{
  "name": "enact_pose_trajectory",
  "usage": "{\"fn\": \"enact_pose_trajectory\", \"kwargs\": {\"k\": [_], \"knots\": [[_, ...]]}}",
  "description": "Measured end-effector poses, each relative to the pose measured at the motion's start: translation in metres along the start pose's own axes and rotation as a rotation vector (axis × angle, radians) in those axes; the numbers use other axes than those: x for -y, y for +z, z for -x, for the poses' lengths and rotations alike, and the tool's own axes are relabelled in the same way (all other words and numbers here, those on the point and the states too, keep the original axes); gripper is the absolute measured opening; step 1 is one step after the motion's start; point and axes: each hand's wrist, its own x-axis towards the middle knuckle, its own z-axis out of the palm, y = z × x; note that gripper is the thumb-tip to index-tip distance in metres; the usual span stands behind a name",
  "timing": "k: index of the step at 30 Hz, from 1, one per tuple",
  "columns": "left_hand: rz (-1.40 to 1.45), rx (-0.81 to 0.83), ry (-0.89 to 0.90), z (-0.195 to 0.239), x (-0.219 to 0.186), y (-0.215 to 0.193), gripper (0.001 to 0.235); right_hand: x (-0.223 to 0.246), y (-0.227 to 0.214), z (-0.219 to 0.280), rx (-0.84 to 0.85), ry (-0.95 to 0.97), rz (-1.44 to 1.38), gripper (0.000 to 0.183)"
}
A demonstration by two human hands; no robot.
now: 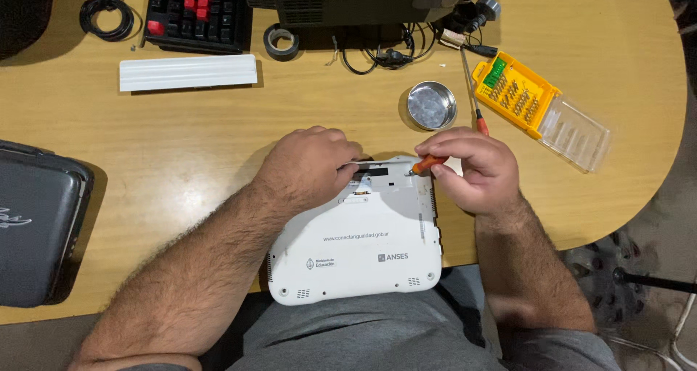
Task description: The person removes a sticker and unscrews a metal bracket from the back of a white electronic device using a screwdriver. They place the screws into a small metal dish and set the bracket aside on the table.
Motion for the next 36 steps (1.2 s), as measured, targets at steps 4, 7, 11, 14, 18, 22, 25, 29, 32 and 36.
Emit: {"fn": "enact_pose_trajectory", "kwargs": {"k": [4,7,11,14,18,22,25,29,32,36], "knots": [[-0.006,-0.022,-0.003,0.001,0.001,0.005,0.016,-0.002,-0.003,0.002,-0.027,-0.045,0.001,0.015],[-0.004,-0.013,-0.001,0.000,0.001,0.005,0.016,-0.002,-0.004,0.004,-0.058,-0.046,-0.023,0.014],[-0.012,0.006,0.000,0.000,-0.001,-0.001,0.017,-0.003,-0.008,0.005,-0.108,-0.064,-0.028,0.011],[-0.011,-0.008,0.002,0.000,0.000,0.004,0.016,0.000,-0.002,0.004,-0.116,-0.079,-0.018,0.008],[-0.028,-0.051,0.007,0.001,0.000,0.006,0.015,0.002,0.002,0.003,-0.124,-0.101,-0.014,0.008],[-0.018,-0.048,0.008,0.002,-0.001,0.003,0.014,-0.011,-0.006,0.004,-0.210,-0.105,0.009,0.016],[-0.010,-0.015,0.017,0.002,-0.005,-0.004,0.016,-0.028,-0.022,0.005,-0.257,-0.136,0.106,0.015],[-0.035,0.001,0.028,0.003,-0.006,-0.003,0.021,-0.039,-0.033,0.004,-0.347,-0.089,0.222,0.019],[0.046,0.056,-0.007,-0.003,-0.014,-0.012,0.022,-0.044,-0.034,0.004,-0.380,-0.026,0.207,0.020],[0.176,0.046,0.027,-0.037,-0.028,-0.022,0.025,-0.043,-0.029,0.002,-0.482,0.005,0.146,0.019]]}}
